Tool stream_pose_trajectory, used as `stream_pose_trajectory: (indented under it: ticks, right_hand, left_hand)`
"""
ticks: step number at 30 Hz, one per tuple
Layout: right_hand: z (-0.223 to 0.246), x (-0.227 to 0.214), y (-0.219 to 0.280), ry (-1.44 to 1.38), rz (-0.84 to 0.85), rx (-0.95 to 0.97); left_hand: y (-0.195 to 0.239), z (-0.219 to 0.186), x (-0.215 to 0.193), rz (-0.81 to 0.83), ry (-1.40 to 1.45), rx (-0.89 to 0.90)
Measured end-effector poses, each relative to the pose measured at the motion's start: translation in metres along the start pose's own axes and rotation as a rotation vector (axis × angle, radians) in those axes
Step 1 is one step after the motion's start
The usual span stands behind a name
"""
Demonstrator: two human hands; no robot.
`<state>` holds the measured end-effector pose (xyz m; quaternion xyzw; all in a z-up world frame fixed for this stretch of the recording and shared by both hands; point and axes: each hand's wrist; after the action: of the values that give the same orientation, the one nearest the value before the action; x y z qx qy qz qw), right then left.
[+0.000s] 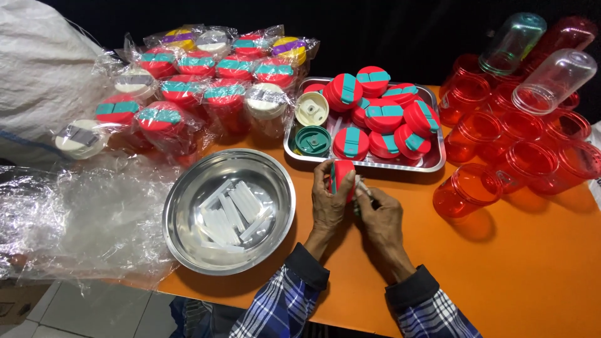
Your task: Manually assembling plastic containers with lids, wrapping them in plastic film, and placing small packets into cups.
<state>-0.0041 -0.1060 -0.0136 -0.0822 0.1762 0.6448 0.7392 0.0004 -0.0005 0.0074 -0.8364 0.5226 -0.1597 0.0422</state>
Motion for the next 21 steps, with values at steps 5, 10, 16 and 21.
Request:
stream_pose_trajectory:
  ticks: [5,10,16,21]
  right_hand:
    - [0.008,-0.021,-0.003,-0.142,-0.319,-0.278]
    - [0.031,-0.014,0.010,0.013,-0.435,-0.530]
    - [-0.025,-0.005,-0.016,0.014,-0.368,-0.384]
    - [-0.006,-0.010,-0.005,-0.047,-0.258,-0.488]
  left_hand:
    - [-0.009,0.014,-0.016,-0.007,-0.089,-0.022]
    - [-0.005,0.046,-0.007,0.181,0.007,-0.020]
    - [-0.008,0.060,-0.013,0.277,0.189,-0.094]
    - [-0.007,0.062,-0.007,0.200,0.234,-0.095]
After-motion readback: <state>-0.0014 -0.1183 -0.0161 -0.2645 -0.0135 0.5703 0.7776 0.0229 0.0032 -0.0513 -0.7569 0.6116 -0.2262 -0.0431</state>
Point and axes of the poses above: each hand's wrist, its own y-axis away from the middle knuckle, its own x-axis out of the palm, z = x × y, and after that the axes turned 11 degrees about x, right-handed
